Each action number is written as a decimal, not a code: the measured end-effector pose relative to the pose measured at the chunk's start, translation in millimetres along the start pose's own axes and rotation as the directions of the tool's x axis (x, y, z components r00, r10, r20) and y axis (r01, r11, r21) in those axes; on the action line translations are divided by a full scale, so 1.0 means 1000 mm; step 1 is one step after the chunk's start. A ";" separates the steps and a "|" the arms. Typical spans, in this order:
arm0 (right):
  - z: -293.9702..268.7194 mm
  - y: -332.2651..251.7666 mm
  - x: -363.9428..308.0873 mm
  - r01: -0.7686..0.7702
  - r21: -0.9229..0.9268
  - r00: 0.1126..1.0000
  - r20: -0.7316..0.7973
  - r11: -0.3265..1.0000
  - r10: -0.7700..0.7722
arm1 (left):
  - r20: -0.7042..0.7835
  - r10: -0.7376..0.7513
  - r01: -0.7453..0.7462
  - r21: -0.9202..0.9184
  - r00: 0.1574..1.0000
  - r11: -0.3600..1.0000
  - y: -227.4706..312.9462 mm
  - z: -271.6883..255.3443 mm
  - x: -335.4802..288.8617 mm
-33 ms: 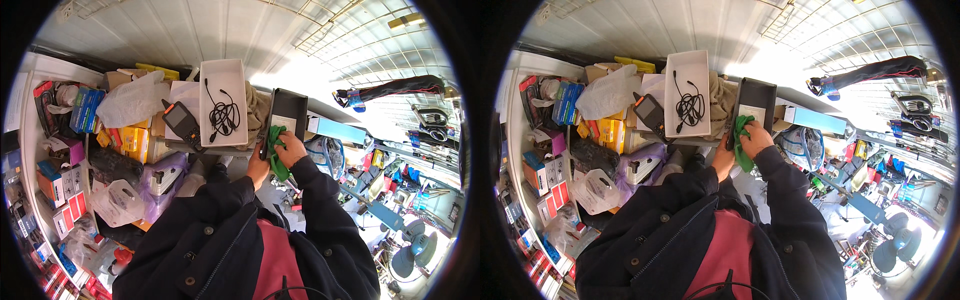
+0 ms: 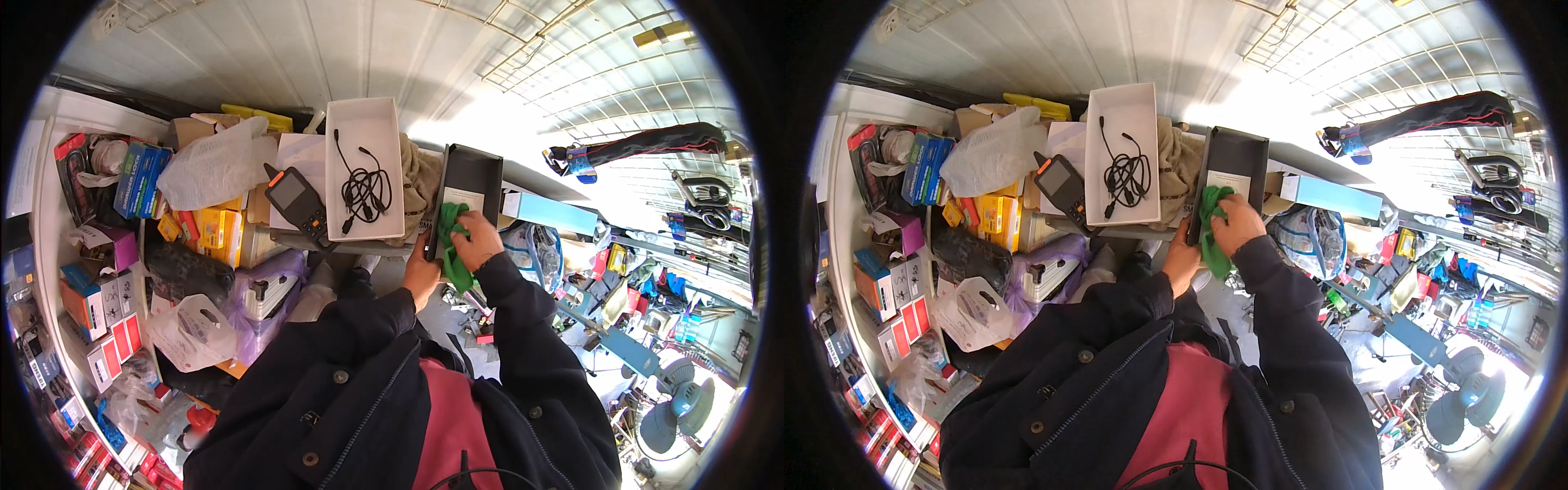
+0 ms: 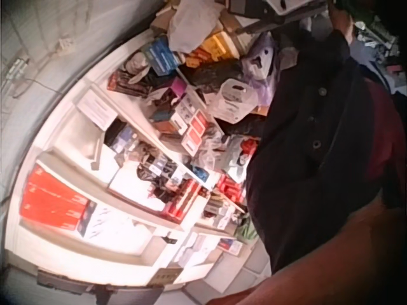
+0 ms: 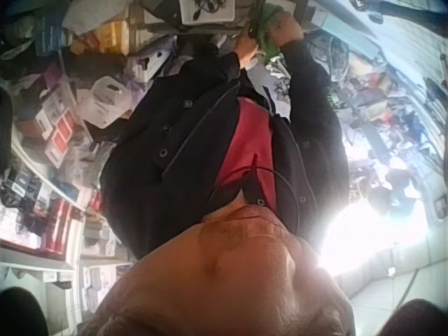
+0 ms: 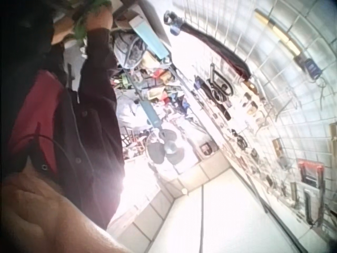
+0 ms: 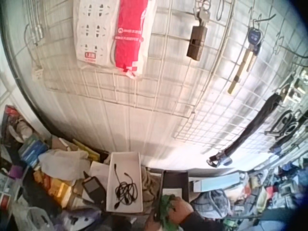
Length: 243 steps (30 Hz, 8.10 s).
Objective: The person wipes a small electronic device, a white paper, and a black rectangular box with a green cloth. They handle each item one at a time, wiping different sides and then placing them back on the cluttered workbench.
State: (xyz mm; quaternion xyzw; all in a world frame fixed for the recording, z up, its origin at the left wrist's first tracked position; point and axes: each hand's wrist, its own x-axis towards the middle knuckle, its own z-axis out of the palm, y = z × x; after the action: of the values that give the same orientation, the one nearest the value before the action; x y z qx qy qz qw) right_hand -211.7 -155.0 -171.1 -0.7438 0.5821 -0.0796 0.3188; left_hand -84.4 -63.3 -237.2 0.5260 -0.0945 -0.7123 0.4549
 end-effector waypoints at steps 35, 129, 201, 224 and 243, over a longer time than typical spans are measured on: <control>-0.021 -0.015 0.002 -0.172 -0.460 0.896 0.294 0.871 0.332 | -0.069 -0.004 -0.005 -0.126 0.998 0.992 0.005 0.006 0.001; -0.031 -0.104 -0.197 0.482 0.876 0.668 -0.360 -0.010 0.652 | 0.903 -0.028 -0.749 0.372 0.428 0.549 0.144 0.034 -0.145; -0.113 -0.071 -0.298 0.069 0.229 0.434 -0.883 0.971 0.178 | 0.677 0.039 0.071 -0.133 0.735 0.989 0.050 0.132 -0.258; -0.105 -0.104 -0.319 0.183 0.258 0.483 -0.864 0.949 0.142 | 0.784 0.076 -0.037 -0.068 0.615 0.997 0.042 0.116 -0.263; -0.081 -0.095 -0.295 0.149 0.258 0.619 -0.777 0.954 0.114 | 0.782 0.056 -0.057 -0.026 0.621 0.998 0.054 0.115 -0.230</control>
State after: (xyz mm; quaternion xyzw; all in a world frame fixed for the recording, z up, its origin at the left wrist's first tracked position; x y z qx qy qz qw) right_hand -265.5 95.8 21.2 -0.5828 0.6360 -0.4861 0.1398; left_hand -143.0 38.2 -2.2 0.1617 -0.2994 -0.8554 0.3905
